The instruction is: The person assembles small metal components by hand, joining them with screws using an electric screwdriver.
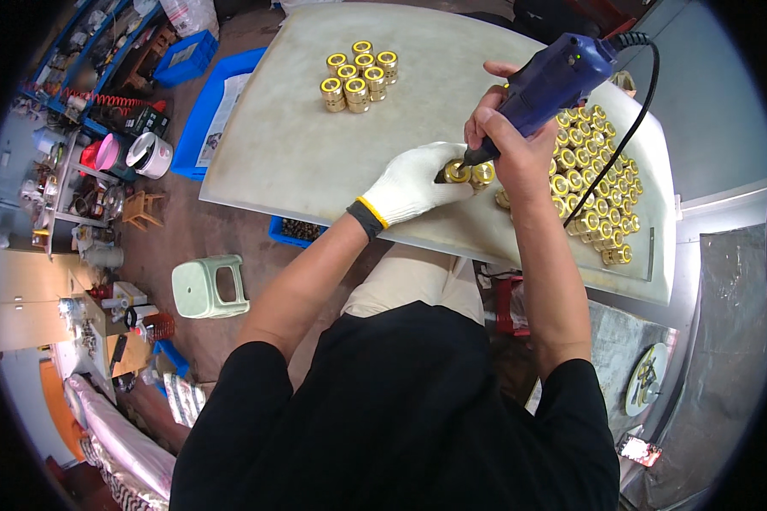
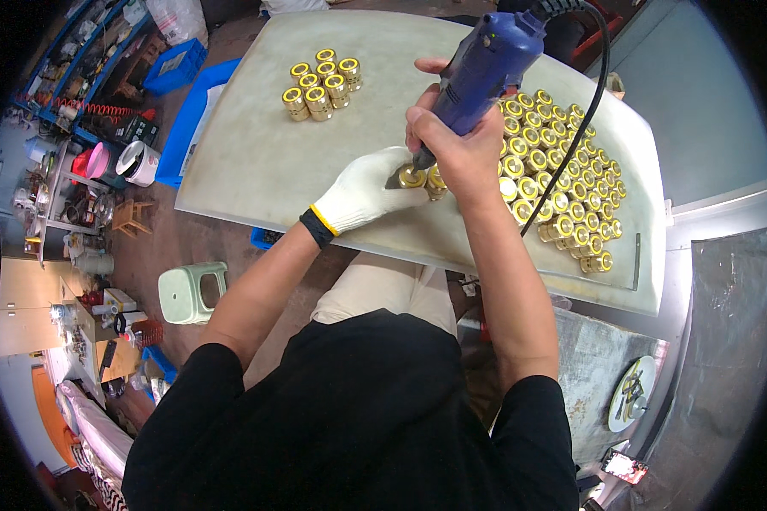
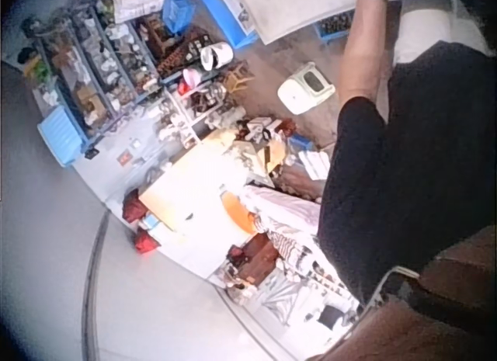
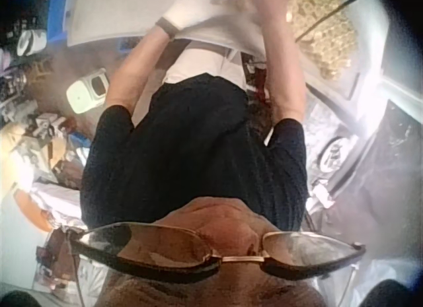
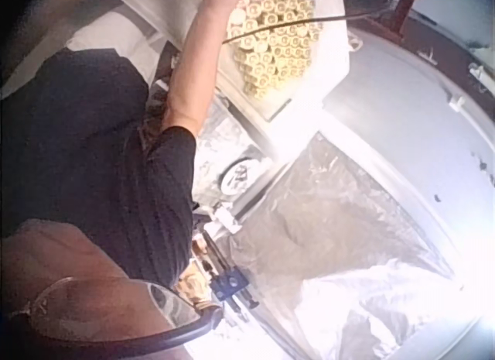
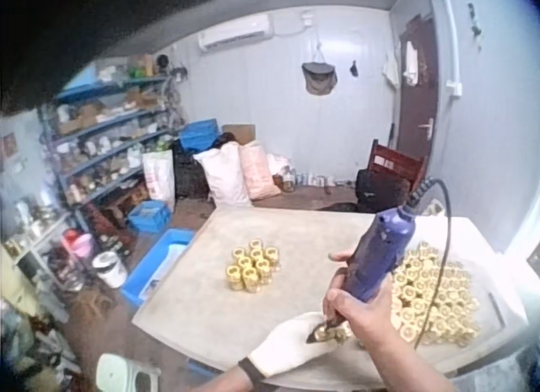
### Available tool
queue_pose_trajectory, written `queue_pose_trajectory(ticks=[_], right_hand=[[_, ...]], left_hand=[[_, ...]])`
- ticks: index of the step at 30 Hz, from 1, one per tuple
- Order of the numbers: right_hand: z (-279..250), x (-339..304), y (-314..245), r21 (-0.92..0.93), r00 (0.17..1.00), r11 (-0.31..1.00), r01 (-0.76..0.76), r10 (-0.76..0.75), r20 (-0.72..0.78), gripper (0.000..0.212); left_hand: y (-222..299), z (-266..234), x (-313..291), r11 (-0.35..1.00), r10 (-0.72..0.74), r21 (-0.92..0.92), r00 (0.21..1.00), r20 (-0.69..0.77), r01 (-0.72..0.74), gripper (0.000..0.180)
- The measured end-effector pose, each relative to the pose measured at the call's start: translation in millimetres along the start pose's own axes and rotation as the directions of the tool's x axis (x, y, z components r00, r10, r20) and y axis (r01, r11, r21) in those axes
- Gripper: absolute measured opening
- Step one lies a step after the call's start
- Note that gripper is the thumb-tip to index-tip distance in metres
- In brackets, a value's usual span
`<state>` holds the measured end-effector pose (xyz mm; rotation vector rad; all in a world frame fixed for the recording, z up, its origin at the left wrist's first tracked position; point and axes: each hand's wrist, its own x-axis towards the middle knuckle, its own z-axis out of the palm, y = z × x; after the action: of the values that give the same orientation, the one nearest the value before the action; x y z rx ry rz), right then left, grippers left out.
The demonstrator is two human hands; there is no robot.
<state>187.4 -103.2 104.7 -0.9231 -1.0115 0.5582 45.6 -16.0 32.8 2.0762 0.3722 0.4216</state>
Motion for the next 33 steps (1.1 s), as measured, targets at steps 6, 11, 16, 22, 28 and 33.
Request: queue_pose_trajectory(ticks=[6,11,16,22,28,33], right_hand=[[4,1,-1,-0.024,1.000,0.999,-0.024,0.023,-0.020,0.049],[7,0,0,-0.055,0.999,0.998,-0.031,0.030,-0.029,0.044],[15,-4,1,-0.220,0.991,0.967,-0.128,0.132,0.000,0.037],[17,-5,2,-0.215,0.984,0.961,-0.171,0.176,0.002,0.036],[13,-9,14,-0.115,0.981,0.992,-0.058,0.036,-0.190,0.037],[0,-6,4,-0.009,0.980,1.000,-0.022,0.020,-0.198,0.043]], left_hand=[[-4,4,5,0.987,-0.107,0.121,0.994,0.013,0.104,0.053],[-4,11,4,0.987,-0.012,0.158,0.997,-0.077,0.024,0.049],[-20,19,4,0.974,-0.010,0.225,0.996,-0.090,0.030,0.046],[-25,22,1,0.981,0.008,0.191,0.993,-0.116,0.014,0.045],[-10,20,3,0.961,-0.032,0.270,0.997,-0.073,0.051,0.046],[-3,12,0,0.965,-0.135,0.220,0.989,-0.055,0.144,0.054]])
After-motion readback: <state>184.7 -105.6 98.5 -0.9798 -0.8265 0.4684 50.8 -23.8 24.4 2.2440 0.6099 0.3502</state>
